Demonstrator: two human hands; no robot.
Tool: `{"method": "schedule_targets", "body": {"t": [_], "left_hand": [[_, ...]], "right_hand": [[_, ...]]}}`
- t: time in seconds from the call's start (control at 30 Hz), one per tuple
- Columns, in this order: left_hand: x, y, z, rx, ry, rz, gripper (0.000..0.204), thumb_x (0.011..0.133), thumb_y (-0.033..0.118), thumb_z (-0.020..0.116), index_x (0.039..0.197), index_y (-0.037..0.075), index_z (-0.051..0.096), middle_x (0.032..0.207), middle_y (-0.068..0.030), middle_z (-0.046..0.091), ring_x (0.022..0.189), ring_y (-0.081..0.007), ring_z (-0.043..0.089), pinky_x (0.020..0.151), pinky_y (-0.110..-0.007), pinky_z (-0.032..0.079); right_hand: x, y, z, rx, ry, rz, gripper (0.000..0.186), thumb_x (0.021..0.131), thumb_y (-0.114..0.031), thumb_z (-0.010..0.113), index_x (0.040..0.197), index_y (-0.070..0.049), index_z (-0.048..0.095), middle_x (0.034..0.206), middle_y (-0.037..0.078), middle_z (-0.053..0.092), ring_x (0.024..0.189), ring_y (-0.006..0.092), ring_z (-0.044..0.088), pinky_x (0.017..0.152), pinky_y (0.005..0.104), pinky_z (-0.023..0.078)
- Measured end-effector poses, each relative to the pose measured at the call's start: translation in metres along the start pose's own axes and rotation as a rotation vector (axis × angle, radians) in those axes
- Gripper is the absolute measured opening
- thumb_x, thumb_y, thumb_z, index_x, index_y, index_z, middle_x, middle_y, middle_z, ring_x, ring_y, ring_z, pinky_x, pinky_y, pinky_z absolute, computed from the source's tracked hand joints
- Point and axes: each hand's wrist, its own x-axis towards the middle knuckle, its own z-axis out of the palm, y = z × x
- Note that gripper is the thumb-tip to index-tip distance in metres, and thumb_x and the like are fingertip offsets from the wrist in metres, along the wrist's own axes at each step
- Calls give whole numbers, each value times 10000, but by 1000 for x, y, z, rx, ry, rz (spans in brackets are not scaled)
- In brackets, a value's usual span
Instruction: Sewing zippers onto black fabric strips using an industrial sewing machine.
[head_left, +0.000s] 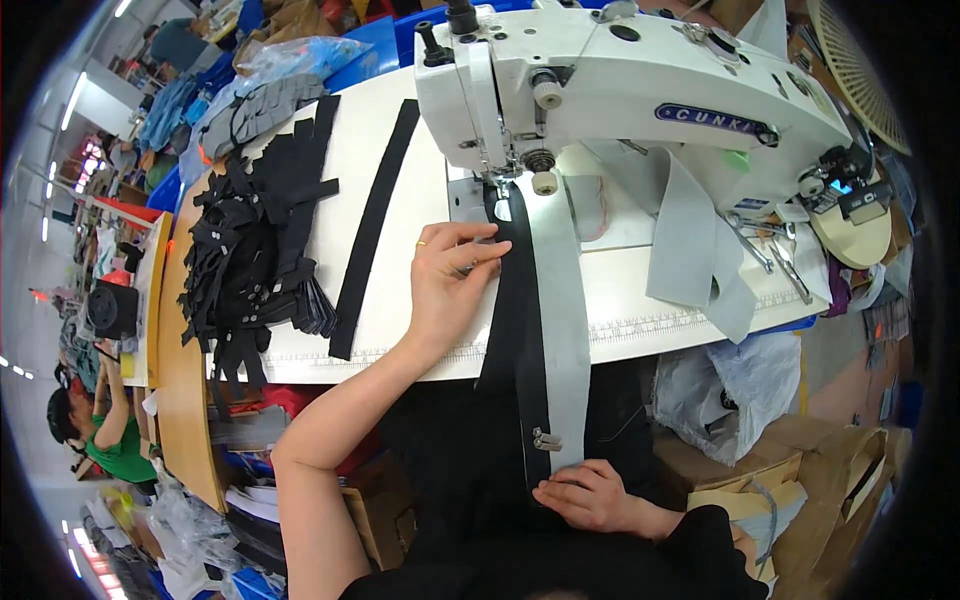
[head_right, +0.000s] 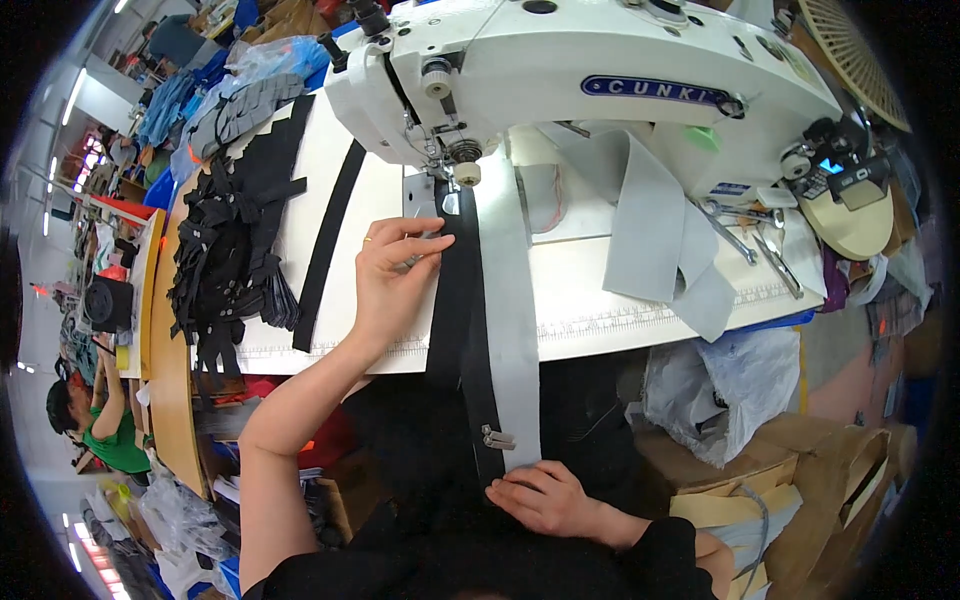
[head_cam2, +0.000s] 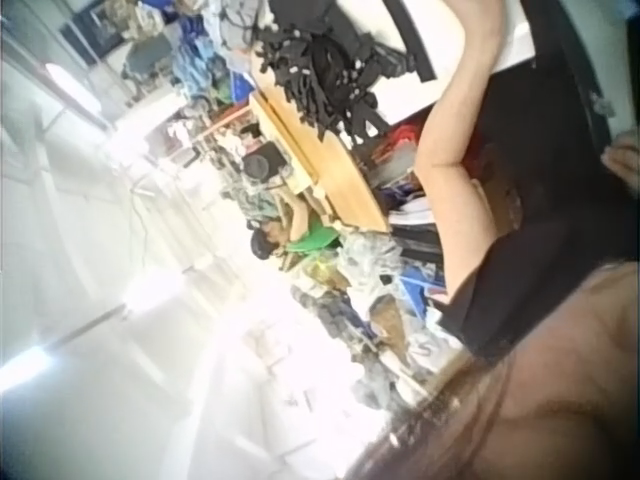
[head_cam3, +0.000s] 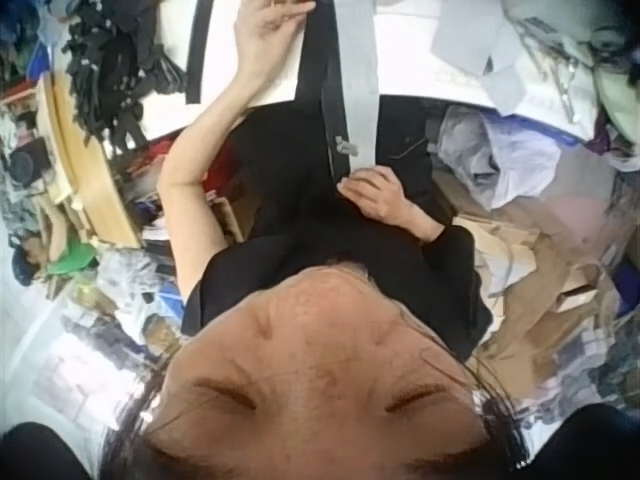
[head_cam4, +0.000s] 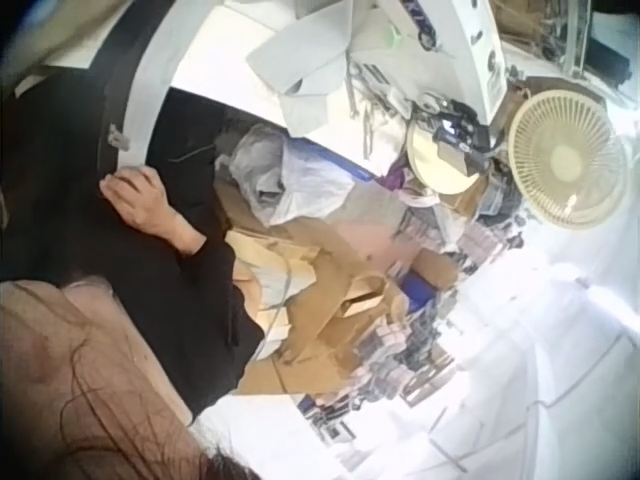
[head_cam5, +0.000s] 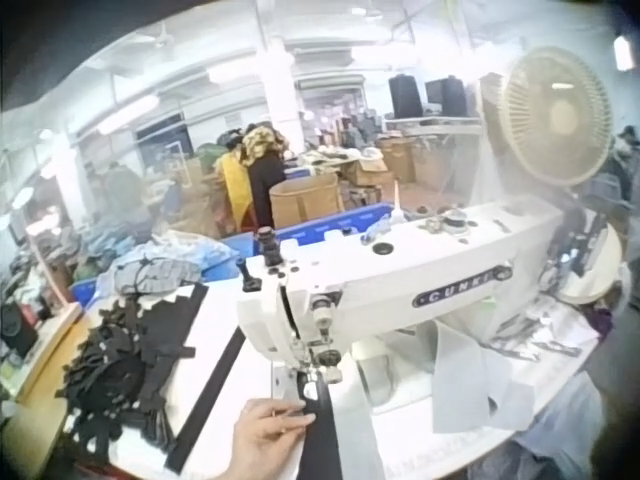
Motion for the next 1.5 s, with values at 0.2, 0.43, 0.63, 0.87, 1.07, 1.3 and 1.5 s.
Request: {"method": "schedule_targets", "body": {"t": [0.2, 0.43, 0.63, 0.87, 1.07, 1.3, 1.5], "left_hand": [[4, 2, 1, 5, 13, -21, 301, 827, -62, 754, 1091, 70, 814, 1070, -55, 769, 1099, -265, 618, 905, -354, 552], [2, -6, 5, 52, 3, 31, 312, 854, -70, 726, 1129, 52, 806, 1136, -76, 734, 1105, -277, 605, 917, -369, 539], [4, 1, 4, 88, 1, -11, 346, 887, -90, 694, 1177, 65, 802, 1107, -70, 702, 1127, -230, 589, 949, -334, 521], [2, -5, 4, -44, 57, -42, 294, 846, -106, 728, 1082, 39, 825, 1023, -84, 745, 1120, -227, 642, 905, -324, 549], [1, -6, 5, -91, 37, -90, 321, 851, -133, 708, 1094, 41, 825, 1063, -86, 746, 1191, -221, 635, 951, -314, 536], [1, -6, 6, -111, 35, -91, 327, 864, -138, 698, 1102, 48, 825, 1084, -81, 737, 1192, -215, 634, 951, -305, 538], [-1, -5, 7, -136, 29, -124, 340, 868, -140, 695, 1121, 48, 821, 1108, -86, 730, 1183, -207, 635, 940, -296, 539]], "right_hand": [[1, 6, 0, 55, -38, 41, 267, 909, -156, 745, 1170, -137, 797, 1157, -36, 741, 1099, 149, 671, 942, 327, 474], [16, 11, -2, 70, -17, 47, 285, 881, -152, 770, 1163, -130, 799, 1163, -11, 746, 1081, 147, 673, 923, 326, 471], [34, 16, -3, 70, 34, 73, 290, 857, -131, 789, 1146, -119, 802, 1137, -11, 747, 1025, 148, 676, 895, 329, 466], [57, 25, -1, 60, 159, 97, 277, 814, -120, 827, 1089, -115, 799, 1075, -28, 735, 934, 143, 670, 840, 327, 448], [75, 35, -4, 39, 212, 110, 293, 792, -103, 829, 1083, -112, 794, 1029, -25, 725, 903, 148, 662, 821, 330, 438], [99, 44, -11, 26, 242, 150, 271, 794, -92, 829, 1062, -105, 791, 1009, -21, 716, 896, 164, 656, 830, 341, 427], [116, 54, -11, 14, 281, 185, 336, 731, -70, 863, 1055, -90, 776, 1003, -13, 711, 875, 188, 652, 828, 365, 409]]}}
